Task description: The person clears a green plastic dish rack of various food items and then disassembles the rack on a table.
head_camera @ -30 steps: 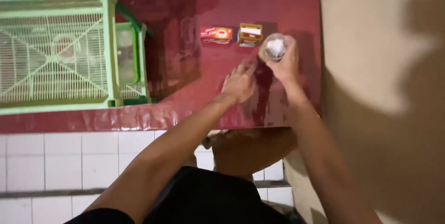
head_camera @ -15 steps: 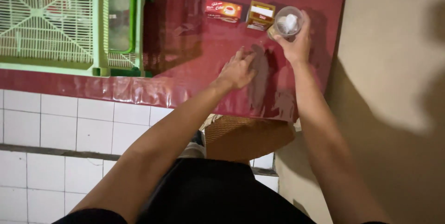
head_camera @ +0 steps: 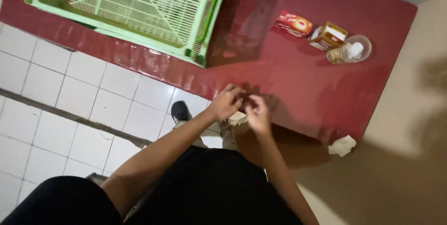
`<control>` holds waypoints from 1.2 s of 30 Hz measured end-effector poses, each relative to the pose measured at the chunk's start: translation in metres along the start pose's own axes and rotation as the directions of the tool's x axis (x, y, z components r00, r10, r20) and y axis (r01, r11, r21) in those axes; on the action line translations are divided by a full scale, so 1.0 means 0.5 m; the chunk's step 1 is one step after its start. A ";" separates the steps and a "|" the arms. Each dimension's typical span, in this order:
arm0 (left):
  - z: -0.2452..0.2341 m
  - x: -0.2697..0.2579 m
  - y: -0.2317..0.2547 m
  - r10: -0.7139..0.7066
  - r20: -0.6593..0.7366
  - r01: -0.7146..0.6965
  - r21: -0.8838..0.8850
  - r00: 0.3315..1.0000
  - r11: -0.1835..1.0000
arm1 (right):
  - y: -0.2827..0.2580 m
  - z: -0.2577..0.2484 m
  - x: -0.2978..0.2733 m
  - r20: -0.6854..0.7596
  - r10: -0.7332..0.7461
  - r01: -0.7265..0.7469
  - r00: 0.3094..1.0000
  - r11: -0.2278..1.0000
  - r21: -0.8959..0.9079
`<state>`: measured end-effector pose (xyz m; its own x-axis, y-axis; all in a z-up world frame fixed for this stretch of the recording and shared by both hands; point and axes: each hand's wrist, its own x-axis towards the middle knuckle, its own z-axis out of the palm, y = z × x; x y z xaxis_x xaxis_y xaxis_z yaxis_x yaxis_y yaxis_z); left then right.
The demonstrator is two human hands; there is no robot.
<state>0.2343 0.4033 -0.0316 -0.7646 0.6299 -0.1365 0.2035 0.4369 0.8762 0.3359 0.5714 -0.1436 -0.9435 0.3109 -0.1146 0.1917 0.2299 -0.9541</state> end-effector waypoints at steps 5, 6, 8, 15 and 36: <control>-0.147 -0.067 -0.100 0.053 -0.121 -0.058 -0.041 0.991 0.997 | -0.208 0.183 0.005 0.258 -0.002 -0.023 0.966 0.995 0.093; -0.182 -0.080 -0.116 0.078 -0.164 -0.087 -0.046 0.983 0.995 | -0.247 0.219 0.009 0.276 -0.017 0.013 0.961 1.000 0.015; -0.251 -0.092 -0.144 0.074 -0.174 -0.092 -0.094 0.982 0.991 | -0.312 0.279 0.021 0.249 0.000 0.009 0.969 0.999 -0.035; -0.449 -0.156 -0.234 0.057 -0.297 -0.099 -0.128 0.953 0.987 | -0.397 0.474 0.074 0.012 -0.166 0.167 0.986 0.979 -0.116; -0.610 -0.112 -0.355 -0.071 -0.440 -0.011 -0.180 0.895 0.984 | -0.339 0.606 0.330 0.060 0.223 -0.225 0.973 0.860 0.458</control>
<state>0.0542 0.0946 -0.0384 -0.9678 0.2509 0.0192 0.0983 0.3069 0.9467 0.0657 0.3041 -0.0844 -0.8916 0.2981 -0.3409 0.2536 -0.2950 -0.9212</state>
